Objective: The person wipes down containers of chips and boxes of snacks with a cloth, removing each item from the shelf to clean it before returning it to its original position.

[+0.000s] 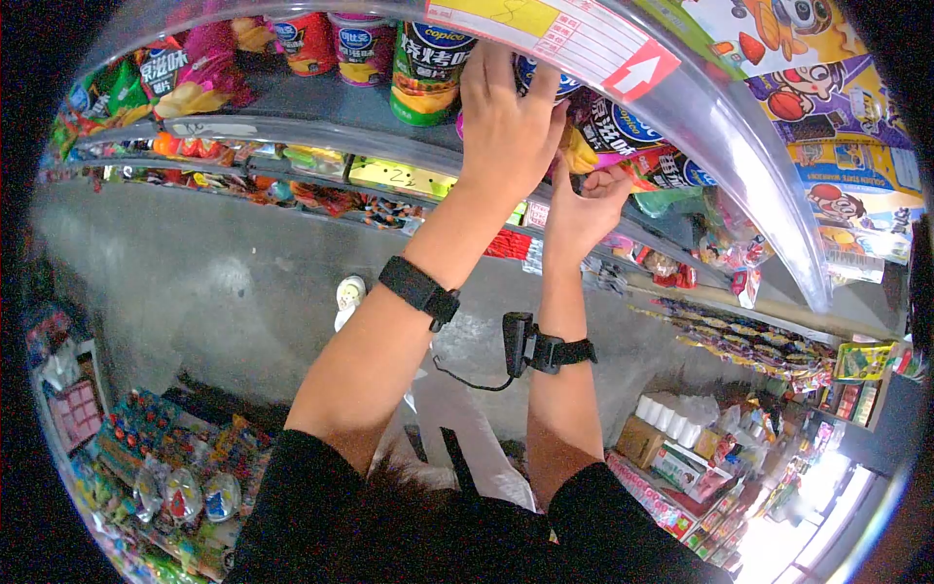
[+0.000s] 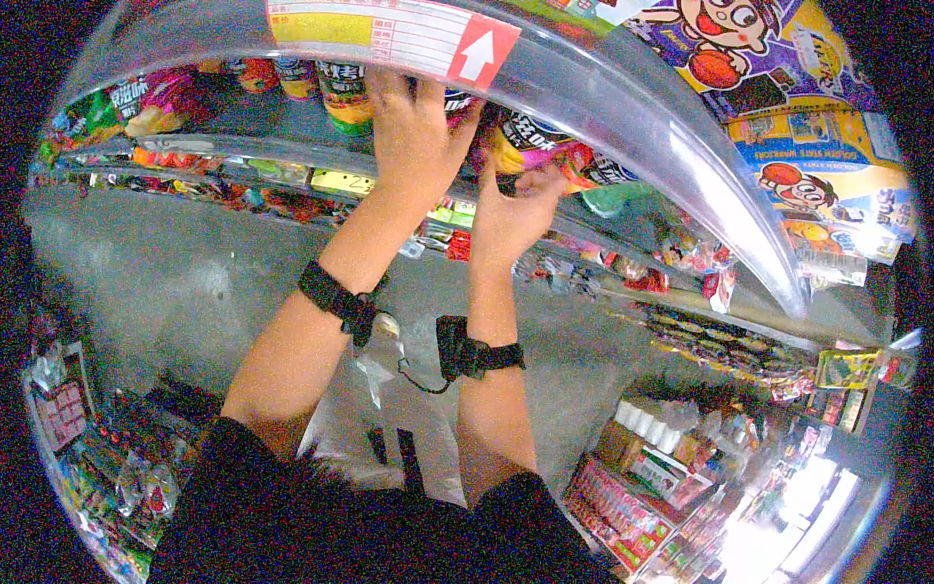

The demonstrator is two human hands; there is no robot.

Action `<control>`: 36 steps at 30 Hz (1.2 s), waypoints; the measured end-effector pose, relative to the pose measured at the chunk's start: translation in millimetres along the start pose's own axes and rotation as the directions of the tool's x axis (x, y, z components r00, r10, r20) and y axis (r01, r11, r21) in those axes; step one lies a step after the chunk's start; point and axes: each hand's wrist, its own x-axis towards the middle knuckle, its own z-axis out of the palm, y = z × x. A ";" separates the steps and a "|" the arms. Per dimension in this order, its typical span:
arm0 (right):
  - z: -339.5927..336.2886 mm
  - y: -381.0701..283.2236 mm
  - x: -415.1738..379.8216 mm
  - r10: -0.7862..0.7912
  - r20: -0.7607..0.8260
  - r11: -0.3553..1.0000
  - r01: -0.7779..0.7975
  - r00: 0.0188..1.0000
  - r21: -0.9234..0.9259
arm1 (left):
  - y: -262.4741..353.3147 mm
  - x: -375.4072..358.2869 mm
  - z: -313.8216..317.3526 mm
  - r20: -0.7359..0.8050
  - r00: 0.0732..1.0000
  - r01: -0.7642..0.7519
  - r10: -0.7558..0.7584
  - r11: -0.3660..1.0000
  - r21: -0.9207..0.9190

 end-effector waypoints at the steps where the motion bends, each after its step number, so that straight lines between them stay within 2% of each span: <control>1: 1.2 2.3 0.3 -0.009 0.002 0.998 0.009 1.000 0.055 | -0.7 -0.5 0.1 0.002 1.000 -0.001 0.001 1.000 -0.001; 2: 1.4 4.7 0.1 -0.018 0.004 0.994 0.018 1.000 0.109 | -1.3 -1.3 -0.1 -0.010 1.000 -0.006 0.006 1.000 -0.007; 10: -5.7 -4.5 1.9 -0.019 0.055 0.994 0.013 0.998 0.109 | -3.9 -15.1 -1.2 -0.068 0.997 -0.018 0.019 1.000 0.021; 13: -6.7 -2.6 2.0 -0.037 0.062 0.990 0.028 0.997 0.138 | -5.5 -29.4 -12.7 -0.098 0.995 -0.041 0.034 0.997 -0.069; 15: -7.7 -1.5 2.4 -0.044 0.059 0.987 0.035 0.997 0.160 | -5.4 -47.7 -20.1 0.014 1.000 -0.008 0.009 0.997 -0.082; 17: -8.8 1.7 3.9 -0.070 0.096 0.997 0.072 0.993 -0.015 | -0.2 -67.7 -22.3 0.025 0.999 0.033 -0.030 0.989 -0.142; 18: -10.0 -2.1 4.7 -0.071 0.097 0.997 0.072 0.993 -0.014 | 2.7 -76.9 -23.8 0.038 0.997 0.075 -0.068 0.977 -0.202; 19: -12.3 -8.9 6.1 -0.072 0.127 0.990 0.086 0.989 -0.112 | 6.3 -85.2 -26.5 0.037 0.997 0.075 -0.069 0.977 -0.201; 20: -13.5 -13.5 7.1 -0.070 0.158 0.973 0.102 0.985 -0.209 | 9.9 -93.2 -29.1 0.105 0.993 0.075 -0.055 0.978 -0.194; 21: -12.9 -14.5 8.0 -0.070 0.158 0.973 0.103 0.985 -0.208 | 13.1 -98.6 -31.4 0.173 0.984 0.074 -0.042 0.980 -0.187; 23: -11.3 -15.8 10.1 0.067 0.152 0.972 -0.031 0.986 -0.232 | 17.6 -106.9 -32.5 0.193 0.981 0.078 -0.035 0.972 -0.221; 27: -10.1 -11.3 8.1 -0.008 0.112 0.982 0.029 0.994 -0.185 | 22.1 -107.7 -38.0 0.231 0.972 0.110 -0.050 0.961 -0.256; 29: -13.9 -16.8 7.7 0.019 0.171 1.000 -0.019 0.985 -0.005 | 22.2 -105.8 -40.3 0.251 0.966 0.134 -0.066 0.954 -0.267; 30: -14.4 -16.2 8.3 0.020 0.171 1.000 -0.019 0.985 -0.005 | 21.7 -105.3 -41.6 0.320 0.943 0.170 -0.086 0.955 -0.243; 31: -15.5 -14.8 10.1 -0.041 0.167 0.997 0.052 0.985 -0.057 | 21.5 -104.4 -42.6 0.387 0.916 0.203 -0.107 0.955 -0.217; 32: -16.2 -14.1 11.6 -0.103 0.167 0.986 0.122 0.981 -0.109 | 21.3 -103.9 -42.3 0.387 0.916 0.202 -0.106 0.955 -0.217; 34: -19.2 -17.9 12.9 -0.106 0.183 0.988 0.125 0.977 -0.095 | 20.2 -106.4 -39.4 0.544 0.830 0.208 -0.125 0.974 -0.093; 35: -20.1 -19.5 13.0 -0.108 0.200 0.989 0.127 0.974 -0.081 | 20.0 -108.0 -38.2 0.543 0.830 0.207 -0.125 0.974 -0.093; 36: -18.8 -18.2 13.0 -0.109 0.200 0.989 0.128 0.974 -0.080 | 19.9 -109.7 -36.5 0.579 0.808 0.147 -0.114 0.989 -0.011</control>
